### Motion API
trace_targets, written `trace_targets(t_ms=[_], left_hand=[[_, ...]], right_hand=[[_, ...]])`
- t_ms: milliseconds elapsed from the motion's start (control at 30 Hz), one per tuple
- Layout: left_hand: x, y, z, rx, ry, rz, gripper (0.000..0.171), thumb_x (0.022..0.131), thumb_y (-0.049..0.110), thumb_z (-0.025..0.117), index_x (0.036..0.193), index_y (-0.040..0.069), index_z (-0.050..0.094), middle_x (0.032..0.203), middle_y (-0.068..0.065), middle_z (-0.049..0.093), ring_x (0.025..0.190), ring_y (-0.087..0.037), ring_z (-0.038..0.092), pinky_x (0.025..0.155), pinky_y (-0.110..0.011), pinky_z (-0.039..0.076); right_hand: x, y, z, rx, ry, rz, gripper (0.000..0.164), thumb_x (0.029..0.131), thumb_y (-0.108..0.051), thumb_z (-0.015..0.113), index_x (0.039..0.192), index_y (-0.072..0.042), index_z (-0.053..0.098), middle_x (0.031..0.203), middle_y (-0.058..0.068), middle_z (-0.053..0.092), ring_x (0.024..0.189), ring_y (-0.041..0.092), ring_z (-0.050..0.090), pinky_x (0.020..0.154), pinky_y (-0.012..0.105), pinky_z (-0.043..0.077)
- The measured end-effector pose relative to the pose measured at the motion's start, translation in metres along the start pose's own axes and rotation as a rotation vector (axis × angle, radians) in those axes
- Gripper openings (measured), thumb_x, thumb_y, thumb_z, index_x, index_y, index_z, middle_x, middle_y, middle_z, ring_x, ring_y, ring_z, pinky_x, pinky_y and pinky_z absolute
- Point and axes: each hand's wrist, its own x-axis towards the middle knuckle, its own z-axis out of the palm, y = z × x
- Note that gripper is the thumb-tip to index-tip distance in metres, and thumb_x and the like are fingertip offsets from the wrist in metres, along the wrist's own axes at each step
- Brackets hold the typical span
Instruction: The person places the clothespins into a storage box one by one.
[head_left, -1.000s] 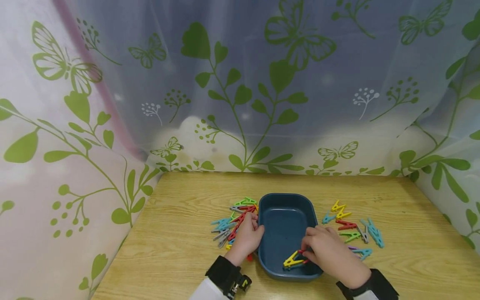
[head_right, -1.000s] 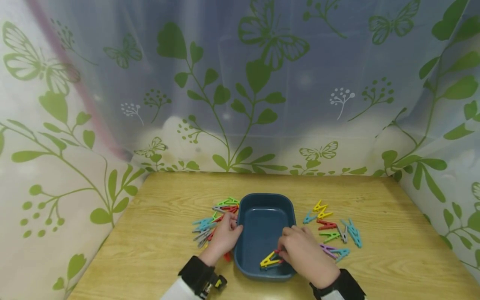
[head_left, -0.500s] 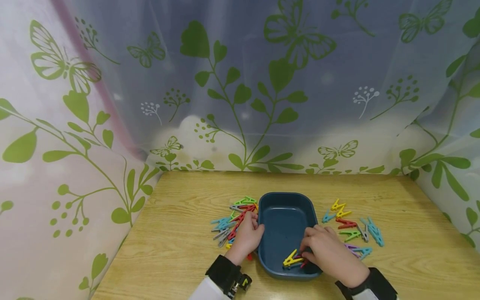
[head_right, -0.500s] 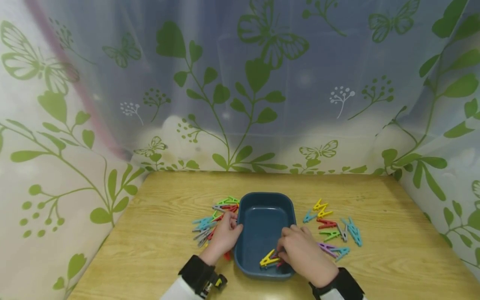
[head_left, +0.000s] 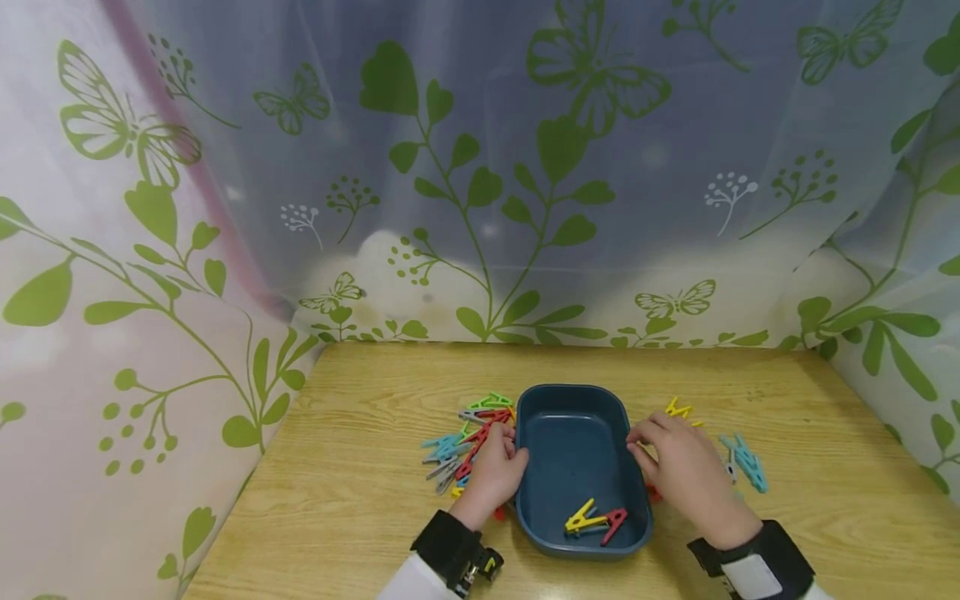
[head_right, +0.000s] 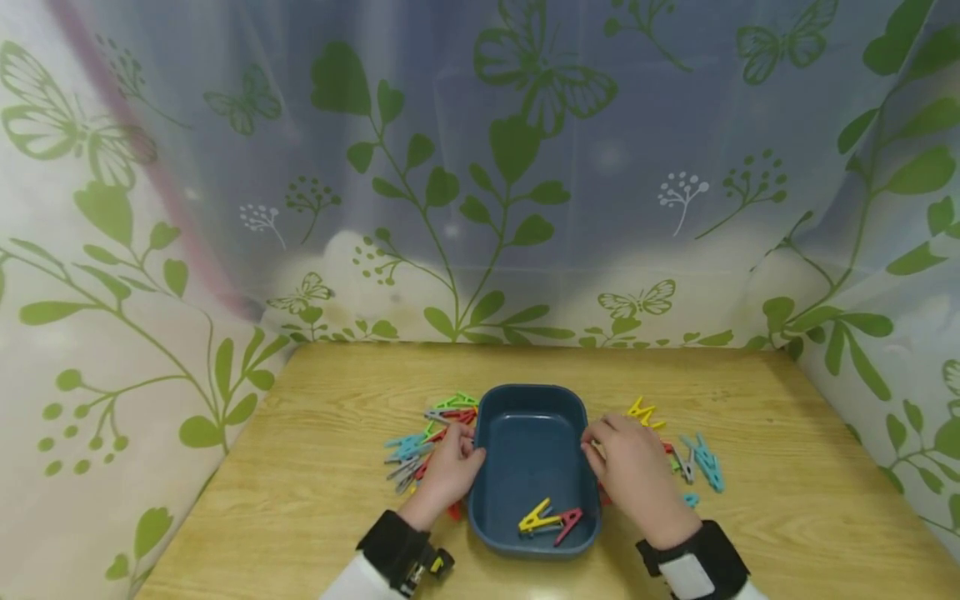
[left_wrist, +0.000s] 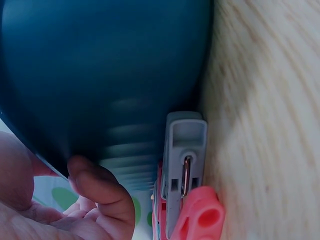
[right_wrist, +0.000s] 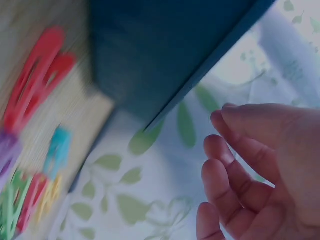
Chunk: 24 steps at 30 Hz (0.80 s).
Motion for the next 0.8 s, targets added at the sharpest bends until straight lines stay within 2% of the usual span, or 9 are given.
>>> trace_targets(t_ms=[67,167,300,433,633,800], left_hand=[[0.000,0.000,0.000,0.000,0.000,-0.002,0.025,0.097,0.007,0.062,0.117,0.000,0.050,0.083,-0.005,0.044,0.070,-0.019,0.046,0.064,-0.030,0.036],[0.000,0.000,0.001,-0.005,0.004,0.005,0.025,0.097,0.007,0.062,0.117,-0.001,0.050,0.082,-0.004,0.044,0.069,-0.018,0.045,0.064,-0.029,0.035],[0.000,-0.003,0.001,-0.013,0.014,0.023,0.025,0.096,0.005,0.063,0.117,-0.001,0.051,0.081,-0.003,0.043,0.067,-0.017,0.043,0.063,-0.027,0.034],[0.000,-0.003,0.001,-0.028,0.014,0.036,0.024,0.096,0.005,0.062,0.116,-0.001,0.050,0.080,-0.003,0.043,0.066,-0.016,0.042,0.063,-0.027,0.034],[-0.003,-0.002,-0.001,-0.050,0.017,0.083,0.021,0.096,0.005,0.059,0.113,-0.002,0.049,0.079,-0.002,0.041,0.064,-0.013,0.041,0.062,-0.028,0.034],[0.000,-0.003,0.001,-0.038,0.005,0.036,0.024,0.096,0.005,0.062,0.116,-0.002,0.050,0.080,-0.003,0.042,0.066,-0.016,0.043,0.062,-0.028,0.034]], right_hand=[[0.000,0.011,0.000,0.000,0.003,0.029,0.011,0.085,-0.010,0.083,0.086,-0.013,0.073,0.083,0.001,0.064,0.070,0.016,0.056,0.062,0.035,0.046],[0.000,0.026,0.002,-0.025,-0.044,0.060,0.011,0.083,-0.010,0.084,0.083,-0.013,0.074,0.081,0.001,0.064,0.070,0.017,0.058,0.062,0.038,0.049],[-0.003,0.038,0.008,-0.067,-0.194,0.076,0.011,0.082,-0.016,0.086,0.080,-0.015,0.075,0.079,-0.002,0.066,0.069,0.016,0.061,0.060,0.038,0.052],[-0.004,0.041,0.017,-0.045,-0.352,0.055,0.010,0.084,-0.019,0.084,0.080,-0.017,0.075,0.078,-0.005,0.066,0.068,0.012,0.061,0.060,0.035,0.052],[-0.006,0.040,0.027,0.002,-0.382,0.020,0.013,0.083,-0.012,0.083,0.078,-0.020,0.074,0.077,-0.007,0.065,0.072,0.012,0.061,0.064,0.032,0.052],[-0.007,0.039,0.028,0.052,-0.435,0.052,0.017,0.086,-0.008,0.079,0.077,-0.020,0.071,0.076,-0.007,0.063,0.074,0.010,0.058,0.064,0.032,0.050]])
